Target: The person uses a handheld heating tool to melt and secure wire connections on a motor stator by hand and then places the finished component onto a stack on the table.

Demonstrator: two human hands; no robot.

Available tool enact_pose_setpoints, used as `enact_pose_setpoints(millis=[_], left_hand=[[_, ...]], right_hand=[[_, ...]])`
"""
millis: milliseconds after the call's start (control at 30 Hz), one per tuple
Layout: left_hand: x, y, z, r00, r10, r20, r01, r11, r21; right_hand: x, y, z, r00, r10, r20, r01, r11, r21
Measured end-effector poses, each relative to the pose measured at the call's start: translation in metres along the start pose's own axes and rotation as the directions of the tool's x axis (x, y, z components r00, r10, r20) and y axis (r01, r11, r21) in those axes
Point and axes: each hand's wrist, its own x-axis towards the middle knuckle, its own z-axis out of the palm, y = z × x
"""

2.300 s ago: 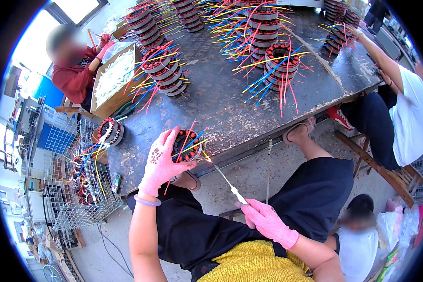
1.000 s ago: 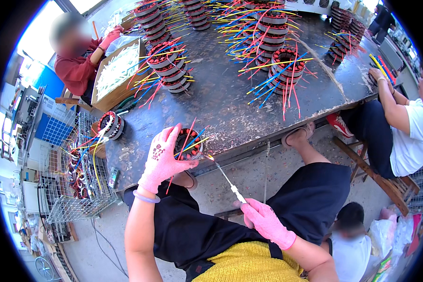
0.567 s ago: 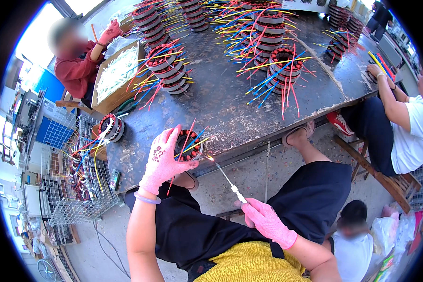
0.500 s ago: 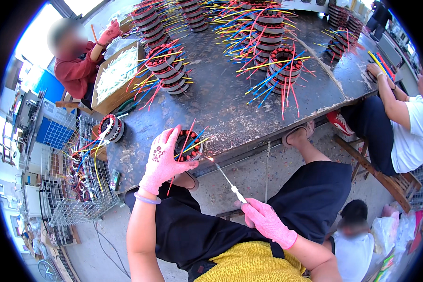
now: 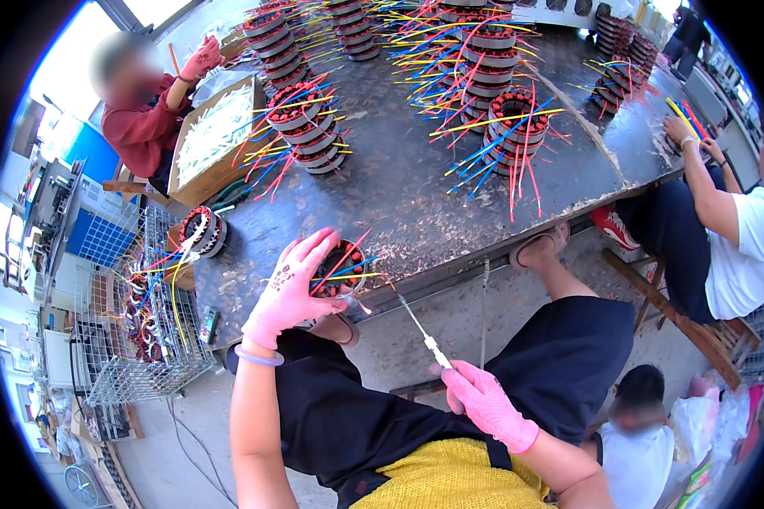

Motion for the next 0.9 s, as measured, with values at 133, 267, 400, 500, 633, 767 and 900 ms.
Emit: enact_pose_setpoints(millis=[133, 267, 400, 500, 633, 767, 900], left_hand=[[-0.001, 0.008, -0.003, 1.0, -0.012, -0.006, 0.012, 1.0, 0.027], [0.002, 0.006, -0.002, 0.999, 0.054, -0.004, -0.054, 0.999, -0.006], [-0.002, 0.006, 0.001, 0.998, 0.045, -0.038, -0.045, 0.999, -0.004], [-0.002, 0.007, 0.0, 1.0, 0.017, -0.021, -0.017, 1.0, -0.014], [0.0, 0.009, -0.001, 0.999, 0.036, -0.026, -0.036, 0.999, -0.006], [-0.002, 0.008, 0.0, 0.998, 0.039, -0.041, -0.039, 0.999, 0.001], [-0.001, 0.008, 0.0, 0.997, 0.063, -0.048, -0.063, 0.998, -0.01]], right_hand=[[0.0, -0.008, -0.002, 1.0, 0.001, 0.011, -0.001, 0.999, -0.041], [0.002, -0.005, 0.0, 1.0, -0.014, 0.015, 0.015, 1.0, -0.025], [0.001, -0.01, 0.005, 1.0, 0.013, 0.021, -0.014, 0.999, 0.048], [0.0, -0.013, 0.005, 0.999, 0.018, 0.028, -0.019, 0.999, 0.043], [0.001, -0.013, 0.006, 1.0, 0.024, 0.007, -0.024, 0.999, 0.043], [0.002, -0.011, 0.004, 1.0, -0.006, 0.023, 0.006, 1.0, -0.023], [0.001, -0.012, 0.005, 1.0, -0.002, 0.021, 0.001, 1.0, 0.013]])
